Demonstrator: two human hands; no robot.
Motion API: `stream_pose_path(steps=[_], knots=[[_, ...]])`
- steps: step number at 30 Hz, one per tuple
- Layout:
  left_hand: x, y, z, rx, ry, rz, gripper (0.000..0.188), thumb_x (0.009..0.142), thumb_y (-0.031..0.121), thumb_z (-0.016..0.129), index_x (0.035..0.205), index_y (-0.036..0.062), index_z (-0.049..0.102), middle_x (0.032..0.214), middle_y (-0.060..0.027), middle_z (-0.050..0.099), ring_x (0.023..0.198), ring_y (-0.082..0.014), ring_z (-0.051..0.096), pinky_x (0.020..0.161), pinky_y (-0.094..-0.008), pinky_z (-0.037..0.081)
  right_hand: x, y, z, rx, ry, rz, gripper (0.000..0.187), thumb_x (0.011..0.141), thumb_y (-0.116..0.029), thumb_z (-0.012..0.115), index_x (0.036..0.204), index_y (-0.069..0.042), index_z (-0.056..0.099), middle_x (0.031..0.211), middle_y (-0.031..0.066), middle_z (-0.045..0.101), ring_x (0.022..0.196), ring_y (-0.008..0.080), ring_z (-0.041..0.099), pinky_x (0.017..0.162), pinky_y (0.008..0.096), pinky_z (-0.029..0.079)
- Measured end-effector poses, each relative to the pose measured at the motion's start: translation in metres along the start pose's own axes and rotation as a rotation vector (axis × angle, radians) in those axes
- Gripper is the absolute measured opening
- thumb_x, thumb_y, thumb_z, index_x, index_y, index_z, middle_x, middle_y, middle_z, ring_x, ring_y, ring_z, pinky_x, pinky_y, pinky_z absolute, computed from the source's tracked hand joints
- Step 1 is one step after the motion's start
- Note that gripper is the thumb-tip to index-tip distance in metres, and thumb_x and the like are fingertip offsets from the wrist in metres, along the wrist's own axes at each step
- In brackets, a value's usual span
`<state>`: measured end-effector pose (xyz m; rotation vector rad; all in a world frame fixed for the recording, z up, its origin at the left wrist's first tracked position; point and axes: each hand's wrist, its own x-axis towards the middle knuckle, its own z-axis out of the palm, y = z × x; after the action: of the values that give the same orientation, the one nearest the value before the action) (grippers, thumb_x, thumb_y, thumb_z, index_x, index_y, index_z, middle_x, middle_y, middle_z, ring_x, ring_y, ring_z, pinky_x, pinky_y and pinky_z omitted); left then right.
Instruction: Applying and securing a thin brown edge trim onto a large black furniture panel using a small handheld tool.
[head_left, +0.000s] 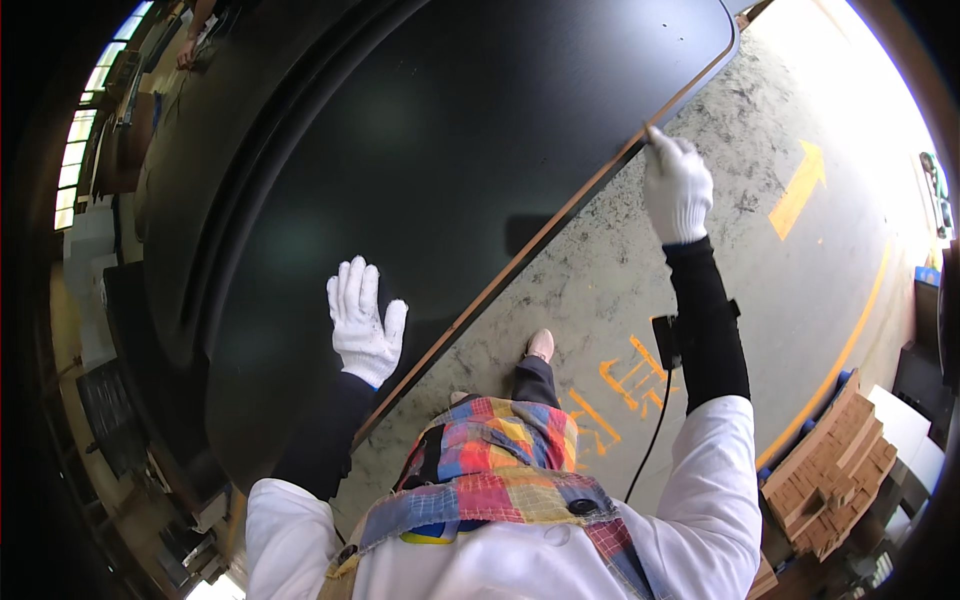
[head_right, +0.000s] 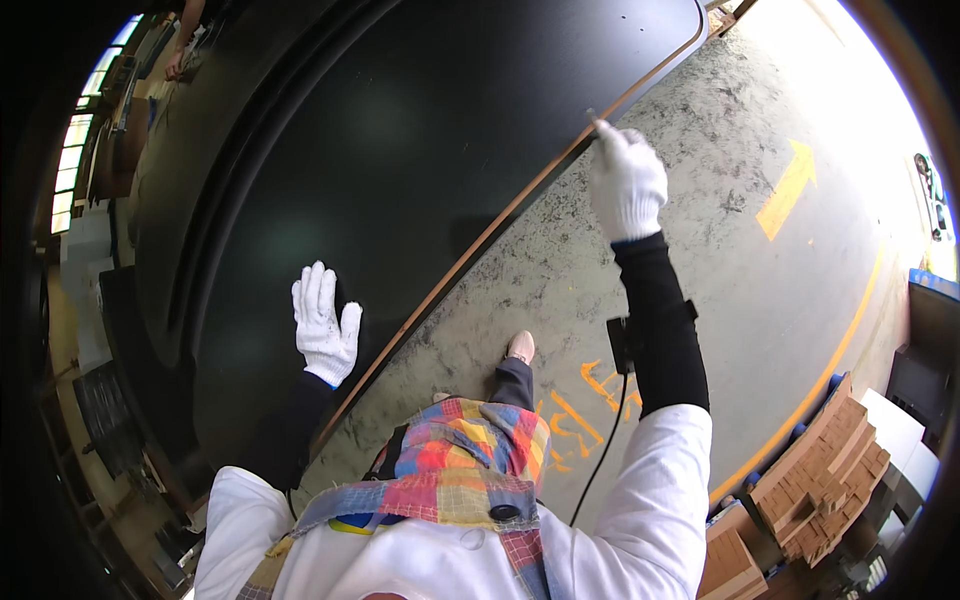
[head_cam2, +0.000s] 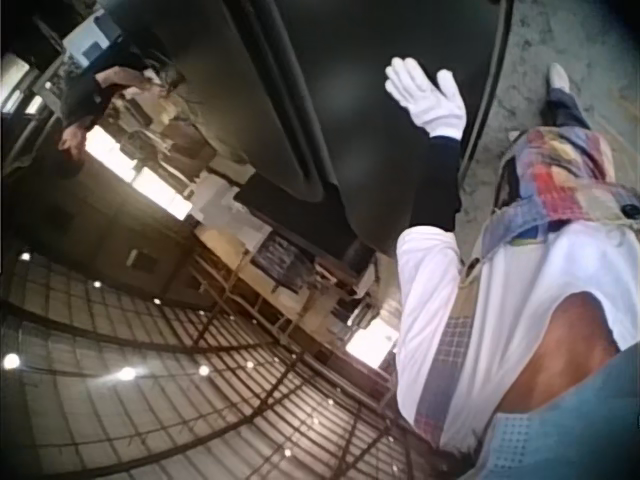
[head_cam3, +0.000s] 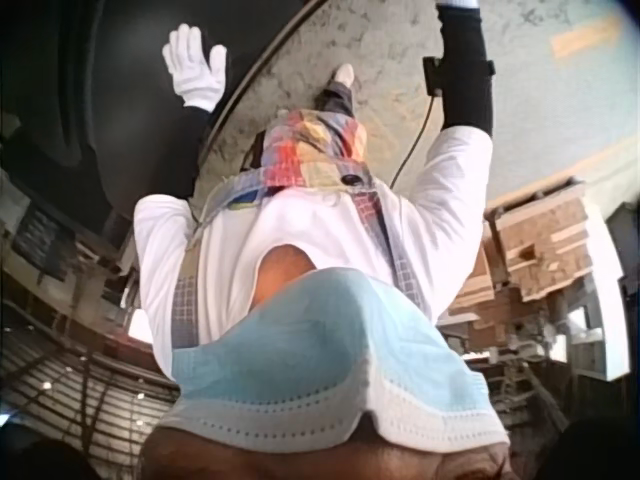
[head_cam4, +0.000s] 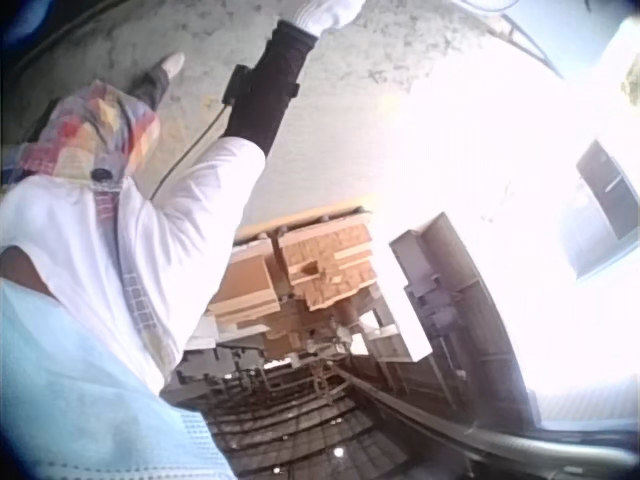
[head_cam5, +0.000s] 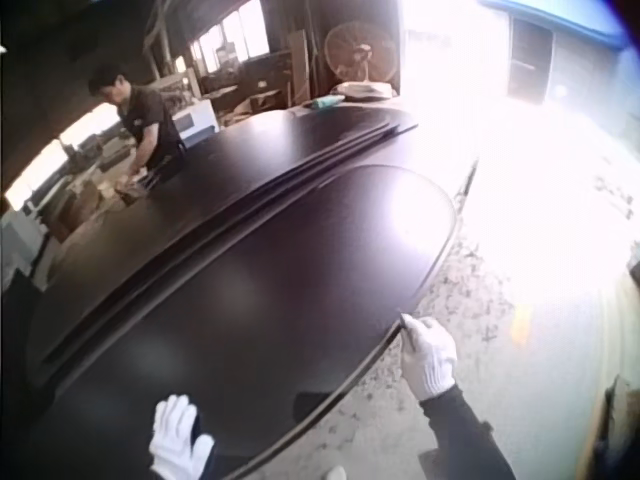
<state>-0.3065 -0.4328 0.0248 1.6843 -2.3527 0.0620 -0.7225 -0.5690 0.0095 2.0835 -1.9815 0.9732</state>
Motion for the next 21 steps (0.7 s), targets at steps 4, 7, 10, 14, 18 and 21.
stream_pose_path(steps=[4, 7, 10, 14, 18, 21], knots=[[0.0, -0.001, 0.007, -0.014, 0.041, 0.007, 0.059, 0.092, 0.026, 0.059, 0.144, 0.0062, 0.04, 0.149, -0.0163, 0.041, 0.139, -0.0371, 0.037, 0.117, -0.0519, 0.025, -0.026, -0.023, 0.008, -0.168, -0.056, -0.165, 0.028, 0.088, -0.007, 0.059, 0.116, -0.005, 0.061, 0.087, 0.0142, 0.067, 0.061, 0.0244, 0.064, 0.051, 0.0355, 0.052], [0.0, -0.001, 0.0, -0.006, 0.055, -0.003, 0.061, 0.091, 0.027, 0.061, 0.144, 0.0068, 0.039, 0.148, -0.0156, 0.041, 0.138, -0.0368, 0.038, 0.116, -0.0523, 0.026, -0.084, -0.085, -0.004, -0.125, -0.168, -0.271, 0.038, 0.085, -0.005, 0.06, 0.123, -0.002, 0.059, 0.09, 0.0136, 0.066, 0.068, 0.0268, 0.065, 0.054, 0.0371, 0.053], [-0.001, -0.002, 0.004, -0.005, 0.054, -0.01, 0.063, 0.09, 0.027, 0.062, 0.144, 0.007, 0.037, 0.148, -0.0158, 0.04, 0.138, -0.0371, 0.037, 0.115, -0.0533, 0.026, -0.107, -0.121, -0.014, 0.158, -0.686, -0.047, 0.024, 0.09, -0.011, 0.057, 0.113, -0.004, 0.06, 0.096, 0.0145, 0.068, 0.078, 0.0297, 0.069, 0.061, 0.0409, 0.056], [-0.001, -0.004, 0.008, -0.006, 0.102, 0.003, 0.059, 0.091, 0.025, 0.063, 0.143, 0.0079, 0.042, 0.148, -0.0144, 0.043, 0.138, -0.0348, 0.04, 0.116, -0.0504, 0.027, -0.057, -0.074, -0.012, 0.105, -0.082, -0.188, 0.027, 0.087, -0.005, 0.061, 0.113, -0.009, 0.063, 0.088, 0.0118, 0.067, 0.07, 0.025, 0.068, 0.055, 0.0357, 0.055], [-0.001, -0.003, 0.009, -0.018, 0.121, 0.003, 0.06, 0.09, 0.026, 0.065, 0.143, 0.0086, 0.042, 0.148, -0.012, 0.043, 0.138, -0.034, 0.039, 0.116, -0.0498, 0.028, -0.037, -0.051, 0.001, -0.169, -0.08, -0.129, 0.02, 0.088, -0.007, 0.059, 0.108, -0.005, 0.063, 0.086, 0.0136, 0.064, 0.066, 0.0253, 0.065, 0.053, 0.035, 0.053], [-0.003, -0.004, 0.008, -0.003, 0.126, -0.005, 0.059, 0.089, 0.027, 0.066, 0.14, 0.0077, 0.044, 0.146, -0.0126, 0.043, 0.135, -0.0348, 0.041, 0.115, -0.0503, 0.029, -0.096, -0.141, -0.005, -0.061, -0.234, -0.4, 0.031, 0.083, -0.011, 0.063, 0.112, -0.005, 0.058, 0.08, 0.0089, 0.059, 0.069, 0.023, 0.062, 0.051, 0.0351, 0.049]])
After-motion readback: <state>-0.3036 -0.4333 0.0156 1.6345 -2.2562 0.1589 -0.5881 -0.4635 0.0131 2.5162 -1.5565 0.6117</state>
